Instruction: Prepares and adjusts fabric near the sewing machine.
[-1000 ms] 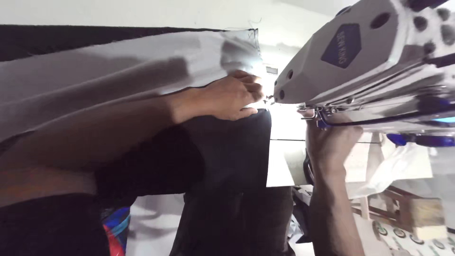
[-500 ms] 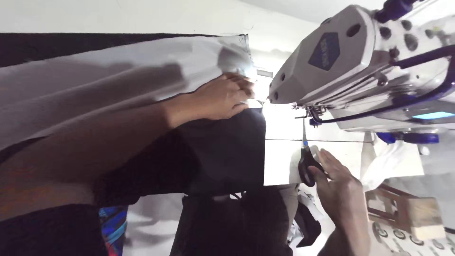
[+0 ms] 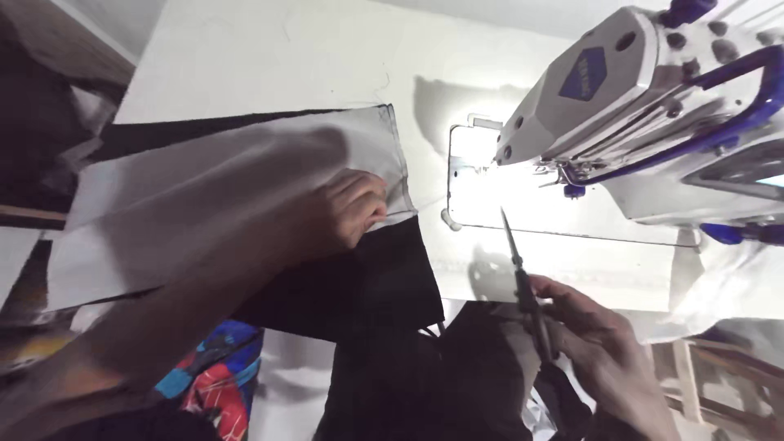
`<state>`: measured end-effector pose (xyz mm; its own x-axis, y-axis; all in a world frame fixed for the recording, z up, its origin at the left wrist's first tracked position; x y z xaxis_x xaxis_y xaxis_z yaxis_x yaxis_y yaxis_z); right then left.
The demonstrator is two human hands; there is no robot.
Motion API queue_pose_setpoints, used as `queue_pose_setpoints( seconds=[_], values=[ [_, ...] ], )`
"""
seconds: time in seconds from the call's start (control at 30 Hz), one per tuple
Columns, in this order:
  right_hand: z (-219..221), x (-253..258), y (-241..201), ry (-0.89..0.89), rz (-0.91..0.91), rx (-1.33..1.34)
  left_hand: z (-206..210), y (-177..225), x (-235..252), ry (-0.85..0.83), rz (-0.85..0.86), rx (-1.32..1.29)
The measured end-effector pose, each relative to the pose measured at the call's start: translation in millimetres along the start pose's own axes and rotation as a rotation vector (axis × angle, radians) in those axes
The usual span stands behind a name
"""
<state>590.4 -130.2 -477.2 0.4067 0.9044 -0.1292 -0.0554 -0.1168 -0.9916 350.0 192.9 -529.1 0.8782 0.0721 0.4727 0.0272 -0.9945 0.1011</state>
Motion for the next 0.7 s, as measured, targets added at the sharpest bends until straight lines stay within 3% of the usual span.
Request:
queue_pose_setpoints(
  seconds=[0.1,0.23,0.3,0.47,0.57,0.7],
  values=[
    [39,1,6,-0.216,0.108,0.511,9,1,-4,0.131,0.023,-0.015],
    [85,14,19,-0.237,0.248,0.589,11,-2,-5,0.14,0.034,-0.042],
    [98,24,19,-0.181,0.195,0.556,10,2,-6,0.114,0.03,-0.065],
    [96,26,21,-0.053,-0.258,0.027,2,36,-15,-0.072,0.094,-0.135],
    [86,16,23,-0.121,-0.332,-0.385,-7,65,-24,-0.17,0.118,-0.138],
    [92,10,34,-0.104,-0.362,-0.76,-1,30,-12,0.032,0.036,-0.136]
  ],
)
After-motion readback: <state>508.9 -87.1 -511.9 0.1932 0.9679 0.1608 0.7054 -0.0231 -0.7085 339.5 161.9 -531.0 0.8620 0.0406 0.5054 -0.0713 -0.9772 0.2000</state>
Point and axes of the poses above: each hand's wrist, its own x-axis towards the middle knuckle, its own z-axis out of the palm, y = z × x, the point moved 1 cm from there along x, towards the middle knuckle, and after that the axes turned 15 degrees about x, right-handed, at the moved point
